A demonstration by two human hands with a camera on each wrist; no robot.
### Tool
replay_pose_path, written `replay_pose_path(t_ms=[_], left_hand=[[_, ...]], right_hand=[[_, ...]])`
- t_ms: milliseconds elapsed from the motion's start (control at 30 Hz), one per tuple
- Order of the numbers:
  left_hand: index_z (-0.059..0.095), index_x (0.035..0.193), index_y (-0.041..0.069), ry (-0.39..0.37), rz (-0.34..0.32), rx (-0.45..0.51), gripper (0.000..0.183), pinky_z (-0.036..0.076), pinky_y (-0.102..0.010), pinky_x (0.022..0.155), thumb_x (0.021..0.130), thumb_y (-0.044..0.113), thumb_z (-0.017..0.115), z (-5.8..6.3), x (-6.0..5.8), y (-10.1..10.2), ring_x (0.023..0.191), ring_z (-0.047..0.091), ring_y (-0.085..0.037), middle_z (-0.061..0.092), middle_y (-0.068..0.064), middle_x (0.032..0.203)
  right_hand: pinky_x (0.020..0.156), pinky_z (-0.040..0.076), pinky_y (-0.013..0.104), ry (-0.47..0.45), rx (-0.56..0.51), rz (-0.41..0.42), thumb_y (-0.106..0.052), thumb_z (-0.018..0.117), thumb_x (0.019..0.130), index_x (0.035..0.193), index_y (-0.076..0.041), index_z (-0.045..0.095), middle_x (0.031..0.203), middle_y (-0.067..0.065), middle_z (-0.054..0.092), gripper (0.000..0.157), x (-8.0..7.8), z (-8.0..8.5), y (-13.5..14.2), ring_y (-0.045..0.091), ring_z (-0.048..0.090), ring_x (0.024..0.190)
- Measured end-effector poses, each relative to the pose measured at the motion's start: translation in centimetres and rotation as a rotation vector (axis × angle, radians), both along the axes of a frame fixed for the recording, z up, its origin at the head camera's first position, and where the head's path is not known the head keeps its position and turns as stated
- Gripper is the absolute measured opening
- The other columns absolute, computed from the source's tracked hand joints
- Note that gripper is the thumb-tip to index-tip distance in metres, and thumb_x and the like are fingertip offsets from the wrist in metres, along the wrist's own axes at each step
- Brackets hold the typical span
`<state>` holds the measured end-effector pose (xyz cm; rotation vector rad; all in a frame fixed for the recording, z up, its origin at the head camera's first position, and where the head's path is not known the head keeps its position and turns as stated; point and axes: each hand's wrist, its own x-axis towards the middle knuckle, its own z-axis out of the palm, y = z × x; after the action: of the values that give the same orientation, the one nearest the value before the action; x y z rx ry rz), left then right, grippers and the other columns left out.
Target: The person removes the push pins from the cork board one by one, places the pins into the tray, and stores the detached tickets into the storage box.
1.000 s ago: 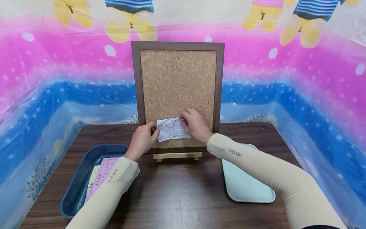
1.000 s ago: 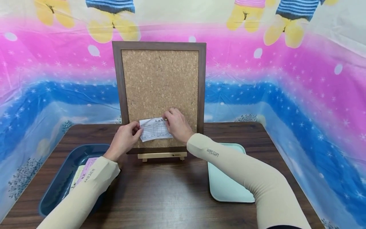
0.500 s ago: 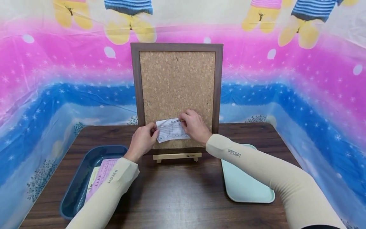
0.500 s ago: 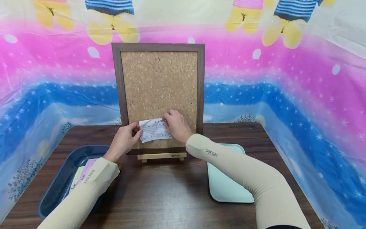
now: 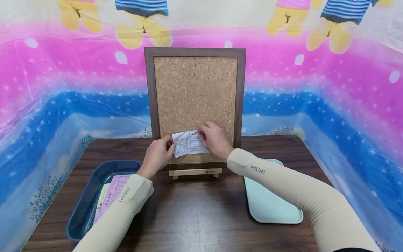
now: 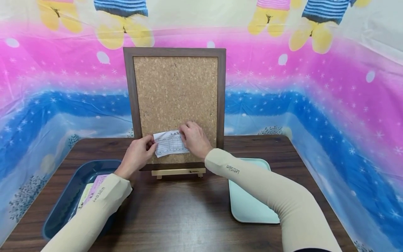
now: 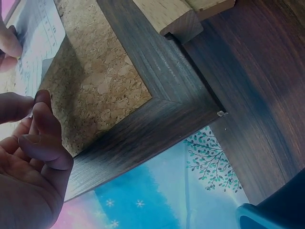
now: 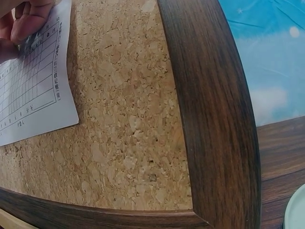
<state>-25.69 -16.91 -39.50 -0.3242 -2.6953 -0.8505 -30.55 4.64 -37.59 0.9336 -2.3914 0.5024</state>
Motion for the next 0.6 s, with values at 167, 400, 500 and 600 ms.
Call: replay_pose_path(t_ms=[167,400,500,600], left_hand=[[0.058,0.086,0.008,0.001,0.000,-0.002,0.013,0.038,-0.031,0.048,0.095,0.018,0.057,0.05,0.03,0.01,0.053,0.051,-0.015,0.061,-0.004,0.075],[0.058,0.086,0.008,-0.002,0.007,-0.006,0.013,0.039,-0.031,0.049,0.095,0.018,0.057,0.07,0.02,0.02,0.055,0.052,-0.015,0.061,-0.004,0.075],[0.059,0.087,0.008,-0.005,0.011,-0.003,0.013,0.040,-0.031,0.050,0.095,0.018,0.057,0.09,0.04,0.02,0.055,0.053,-0.015,0.061,-0.004,0.076],[0.059,0.088,0.008,-0.005,0.012,-0.003,0.013,0.040,-0.031,0.050,0.095,0.018,0.057,0.17,0.06,0.04,0.056,0.053,-0.015,0.062,-0.004,0.077]], right_hand=[[0.072,0.047,0.029,-0.010,0.004,-0.012,-0.002,0.066,0.084,0.089,-0.007,0.066,0.090,0.004,0.059,0.008,0.04,0.11,-0.09,0.017,0.056,0.083],[0.070,0.047,0.029,-0.012,0.002,-0.023,-0.001,0.066,0.083,0.087,-0.007,0.064,0.088,0.003,0.059,0.007,0.29,-0.09,-0.22,0.016,0.057,0.080],[0.071,0.047,0.029,-0.001,0.007,-0.012,-0.001,0.066,0.082,0.086,-0.006,0.064,0.090,0.004,0.060,0.007,0.43,-0.38,-0.18,0.017,0.057,0.082],[0.073,0.047,0.030,0.005,-0.004,0.003,0.000,0.067,0.082,0.085,-0.006,0.064,0.091,0.005,0.061,0.007,0.54,-0.62,-0.09,0.018,0.057,0.083]])
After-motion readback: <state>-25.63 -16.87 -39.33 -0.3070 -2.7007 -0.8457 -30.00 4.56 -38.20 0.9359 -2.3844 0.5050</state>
